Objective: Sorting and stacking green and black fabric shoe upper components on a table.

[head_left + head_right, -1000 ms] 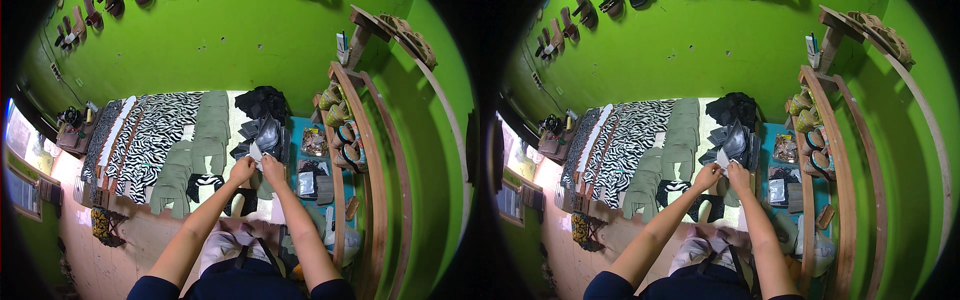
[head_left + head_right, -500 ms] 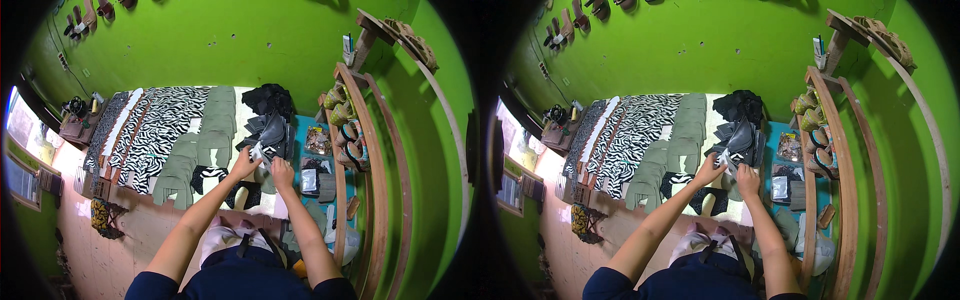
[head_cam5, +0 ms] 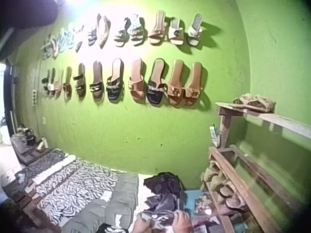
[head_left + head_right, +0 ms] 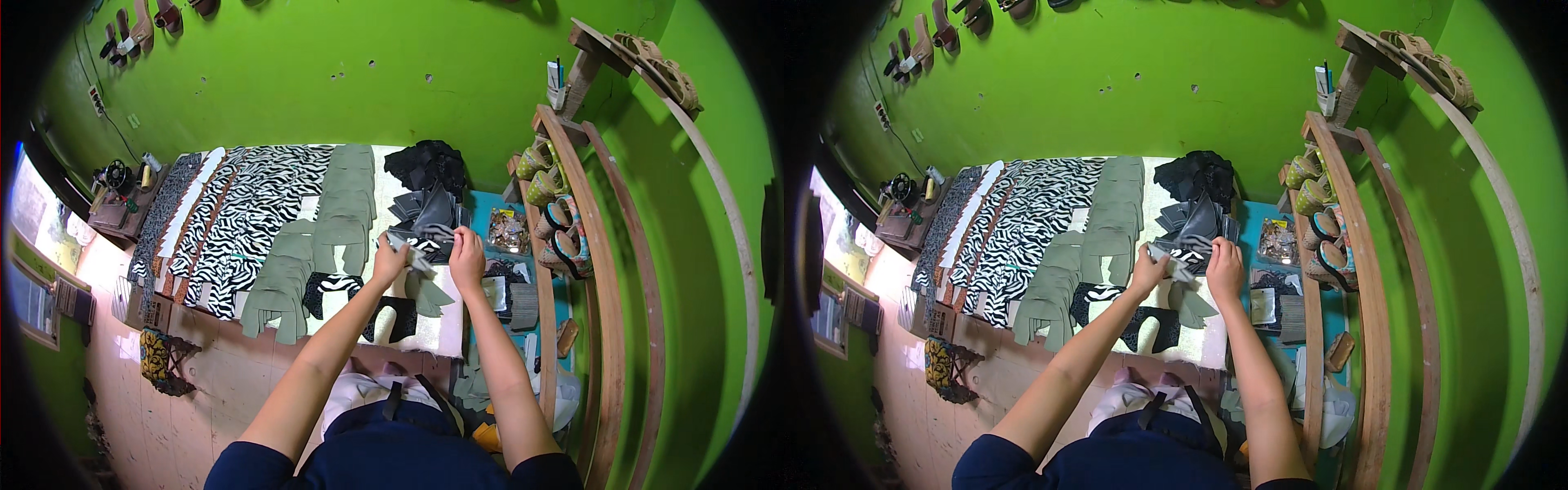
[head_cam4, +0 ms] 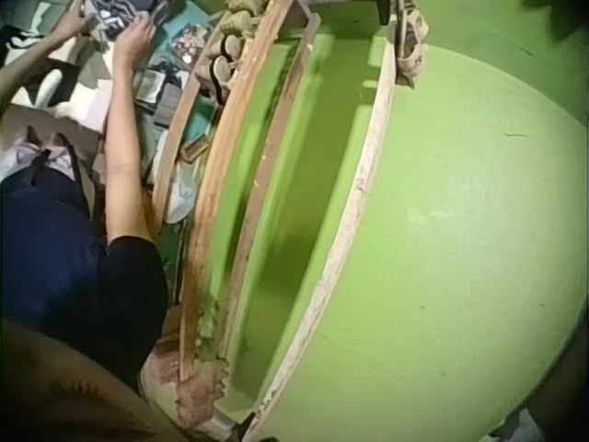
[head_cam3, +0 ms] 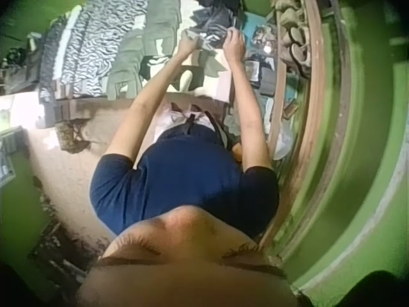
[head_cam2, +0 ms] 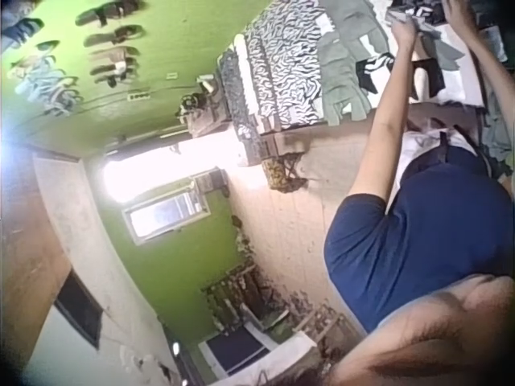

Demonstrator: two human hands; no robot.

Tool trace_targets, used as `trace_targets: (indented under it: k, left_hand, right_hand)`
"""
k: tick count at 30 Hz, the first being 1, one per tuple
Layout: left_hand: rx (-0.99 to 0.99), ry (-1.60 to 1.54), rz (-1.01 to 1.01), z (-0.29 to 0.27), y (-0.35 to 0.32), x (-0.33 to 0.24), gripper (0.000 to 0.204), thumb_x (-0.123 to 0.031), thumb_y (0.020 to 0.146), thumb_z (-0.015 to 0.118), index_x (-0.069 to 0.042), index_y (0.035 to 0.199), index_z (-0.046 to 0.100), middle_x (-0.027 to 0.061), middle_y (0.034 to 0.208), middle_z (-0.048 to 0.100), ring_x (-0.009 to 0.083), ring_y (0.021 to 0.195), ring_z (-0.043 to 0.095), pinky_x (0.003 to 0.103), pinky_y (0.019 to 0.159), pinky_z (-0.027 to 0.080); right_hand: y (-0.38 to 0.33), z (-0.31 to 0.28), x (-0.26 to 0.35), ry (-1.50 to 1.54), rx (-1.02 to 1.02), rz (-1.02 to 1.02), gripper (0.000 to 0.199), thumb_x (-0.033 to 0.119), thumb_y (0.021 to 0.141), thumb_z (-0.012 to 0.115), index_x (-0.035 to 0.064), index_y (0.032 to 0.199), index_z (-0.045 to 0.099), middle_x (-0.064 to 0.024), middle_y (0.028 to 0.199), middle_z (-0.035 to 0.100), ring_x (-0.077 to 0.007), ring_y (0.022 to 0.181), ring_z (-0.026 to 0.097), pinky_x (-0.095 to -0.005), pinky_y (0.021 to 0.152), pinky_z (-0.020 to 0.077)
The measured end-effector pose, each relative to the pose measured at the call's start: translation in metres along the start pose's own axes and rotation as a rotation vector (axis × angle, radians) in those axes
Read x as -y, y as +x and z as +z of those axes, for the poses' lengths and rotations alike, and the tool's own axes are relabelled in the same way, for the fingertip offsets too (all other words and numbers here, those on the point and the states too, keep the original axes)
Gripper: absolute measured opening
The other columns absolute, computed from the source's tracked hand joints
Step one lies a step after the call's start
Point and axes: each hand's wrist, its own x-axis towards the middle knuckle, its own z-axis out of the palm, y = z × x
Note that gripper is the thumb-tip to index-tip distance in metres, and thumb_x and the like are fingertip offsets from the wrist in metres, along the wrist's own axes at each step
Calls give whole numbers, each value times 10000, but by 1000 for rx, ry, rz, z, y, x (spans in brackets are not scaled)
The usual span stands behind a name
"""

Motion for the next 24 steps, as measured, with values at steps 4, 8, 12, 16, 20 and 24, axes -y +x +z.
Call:
trace_targets:
  k: [4, 8, 12, 16, 20, 24]
  left_hand:
    - [156, -464, -1, 0, 5, 0, 806, -242, 865, 547, -11, 1384, -24, 167, 1086, 533, 220, 962, 518, 329, 820, 429]
    - [222, -82, 216, -13, -9, -10, 648, -294, 863, 545, -17, 1350, 219, 163, 1169, 490, 217, 1058, 478, 306, 870, 398]
    - [328, -112, 131, -30, -12, 1, 268, -172, 866, 550, 34, 1036, 532, 52, 782, 595, 108, 698, 563, 242, 626, 467]
    - [263, 62, 122, -48, -31, 33, 228, -172, 854, 571, 49, 911, 580, 65, 741, 609, 119, 642, 585, 254, 583, 477]
    - [260, 403, 133, -68, -55, 63, 253, -216, 793, 618, 27, 865, 609, 112, 669, 615, 157, 596, 600, 289, 568, 467]
    - [262, 559, 227, -69, -64, 76, 217, -201, 770, 606, 4, 841, 618, 142, 707, 617, 266, 650, 600, 343, 609, 461]
  right_hand:
    - [-14, 11, -7, 238, 7, 146, 113, 99, 863, 458, 42, 919, 538, -132, 861, 576, -320, 796, 545, -390, 682, 436]
    - [-27, 17, -10, 426, 6, 368, 143, 98, 882, 457, 38, 983, 538, -102, 794, 573, -214, 667, 553, -321, 618, 441]
    - [-47, 32, -1, 728, 247, 442, 183, 93, 884, 482, 35, 1050, 531, -51, 768, 567, -91, 577, 517, -237, 529, 422]
    - [-78, 37, 3, 619, 454, 475, 209, 120, 827, 563, 32, 1017, 574, -84, 767, 611, -135, 585, 563, -268, 549, 445]
    - [-101, 28, 24, 337, 672, 419, 201, 138, 772, 614, 22, 936, 616, -122, 763, 644, -211, 682, 622, -309, 621, 473]
    - [-110, 20, 36, 121, 828, 392, 197, 153, 777, 593, 32, 931, 613, -139, 798, 642, -298, 733, 619, -372, 659, 480]
